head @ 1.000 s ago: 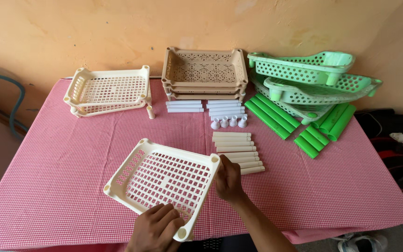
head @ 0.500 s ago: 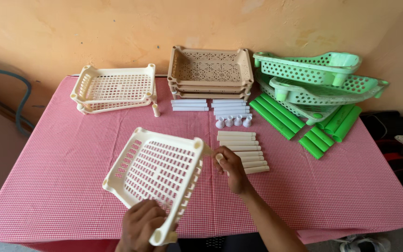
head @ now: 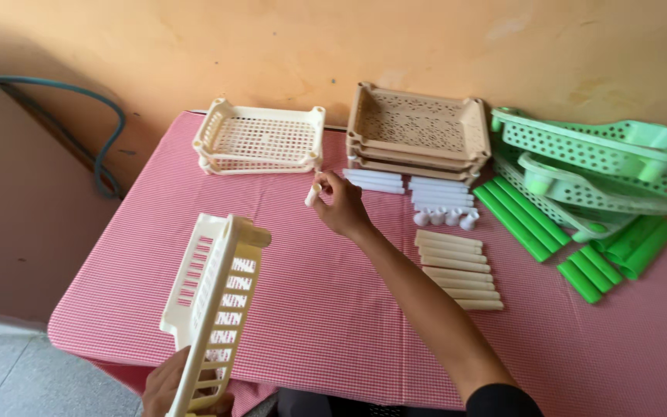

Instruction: The person assembles a white plastic basket by inserting cylindrical legs into corner sockets on a perforated tray. They repeatedly insert and remove the legs, testing fit and alignment, then place the assembled unit on a table with other trays and parts.

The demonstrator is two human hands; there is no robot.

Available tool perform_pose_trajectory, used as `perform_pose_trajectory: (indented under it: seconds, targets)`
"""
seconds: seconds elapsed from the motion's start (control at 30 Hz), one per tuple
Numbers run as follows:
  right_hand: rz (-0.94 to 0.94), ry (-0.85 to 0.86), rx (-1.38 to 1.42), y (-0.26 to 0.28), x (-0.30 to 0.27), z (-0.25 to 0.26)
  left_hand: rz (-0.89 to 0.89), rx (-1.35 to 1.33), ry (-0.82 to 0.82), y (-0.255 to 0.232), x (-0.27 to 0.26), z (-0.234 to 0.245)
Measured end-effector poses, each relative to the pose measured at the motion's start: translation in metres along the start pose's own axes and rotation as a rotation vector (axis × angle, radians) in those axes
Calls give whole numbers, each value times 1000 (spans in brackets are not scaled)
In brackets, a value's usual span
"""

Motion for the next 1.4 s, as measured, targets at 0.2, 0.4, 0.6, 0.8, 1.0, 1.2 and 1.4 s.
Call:
perform_pose_trajectory:
  seconds: [0.2,0.4,0.6,0.8,1.0,1.2,1.4]
  targets:
    - [88,17,-386,-2,35,-46,71,64,43,26,-18,5]
    - [47,124,-583,-30,43,-70,96,47,-12,46,-16,10]
    - [100,75,-683,-30,39,-66,80,41,-88,45,-12,14]
    - [156,13,-580,8,29,-45,-44,31,-267,14,7,15]
    - [1,327,69,17,-22,-44,-318,-138,-337,-60,31,-29]
    - [-603,535,1016,-16,-108,-14,-532,-394,-242,-131,40,-80]
    - [-673,93,1110,-58,-145,98,-488,-216,-410,-137,73,-77]
Point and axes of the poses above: each hand's wrist, its own x-axis towards the middle knuckle, its own z-axis out of the back of the hand, y = z × x, the point moved 9 cm from there along x, towards the middle knuckle, and after that the axes turned 4 degrees about -y, right-handed, at the moved point
